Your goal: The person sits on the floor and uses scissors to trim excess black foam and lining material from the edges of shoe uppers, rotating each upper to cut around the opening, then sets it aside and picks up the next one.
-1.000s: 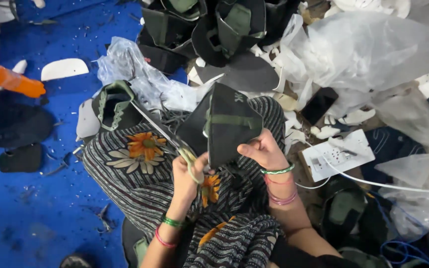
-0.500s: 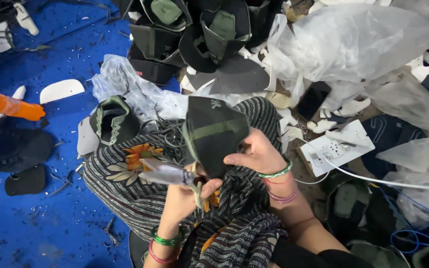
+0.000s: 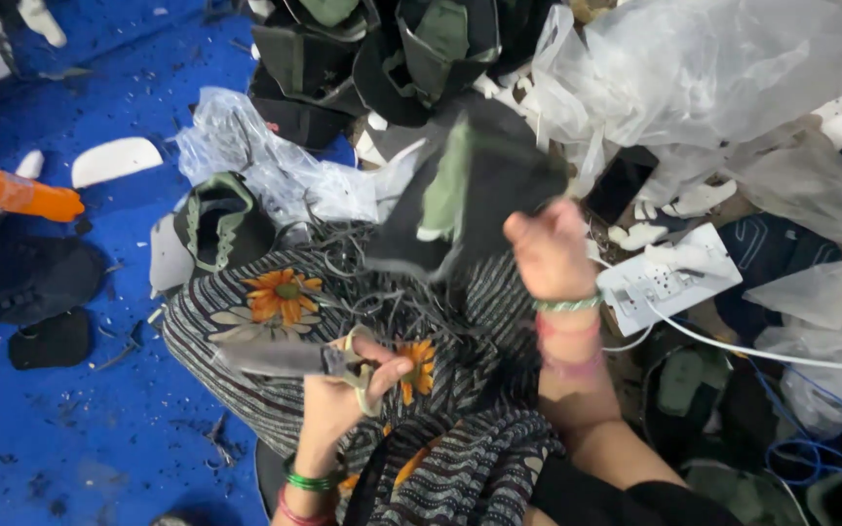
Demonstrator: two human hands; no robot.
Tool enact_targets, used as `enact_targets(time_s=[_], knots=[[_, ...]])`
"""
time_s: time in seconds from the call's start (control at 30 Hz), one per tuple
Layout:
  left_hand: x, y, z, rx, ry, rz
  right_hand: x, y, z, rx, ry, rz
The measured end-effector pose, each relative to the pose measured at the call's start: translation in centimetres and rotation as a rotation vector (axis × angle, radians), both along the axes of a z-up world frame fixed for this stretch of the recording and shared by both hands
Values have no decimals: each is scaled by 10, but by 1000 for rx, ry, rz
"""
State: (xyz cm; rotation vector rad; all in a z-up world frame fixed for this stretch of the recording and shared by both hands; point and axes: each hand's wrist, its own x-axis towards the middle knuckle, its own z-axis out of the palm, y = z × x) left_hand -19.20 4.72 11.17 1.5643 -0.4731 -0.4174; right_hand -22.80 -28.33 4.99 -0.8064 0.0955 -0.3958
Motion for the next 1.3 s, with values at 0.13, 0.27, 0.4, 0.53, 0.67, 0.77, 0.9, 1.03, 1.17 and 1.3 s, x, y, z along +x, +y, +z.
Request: enact_targets(time_s=[0.13,0.27,0.4,0.53,0.67,0.77,0.9,1.03,1.17,1.3], knots=[[8,6,17,318,-53,-89,2,-3,42,-5,-91,-13],[18,-5,56,541,-224,-237,4,3,69,-5,-48,0],[22,-9,75,768,-530,-280,3,10,79,38,-46,6],[25,-14,73,777,-550,-363,-5,9,57,4,-42,15],[20,-18,49,759,-614,-375,-14,11,33,-14,-84,-59],[14,-25,42,796,-554,-343,-20,-4,-19,-1,-167,-118],[10,-30,43,803,-425,-318,-20,-4,-42,35,-264,-149],[11,-34,44,735,-476,-326,-11,14,8,0,-114,-192],[9,-35,40,739,-473,-371,-12,27,31,-96,-83,-124],[5,-38,25,768,-442,-304,-14,38,18,-100,-36,-174]])
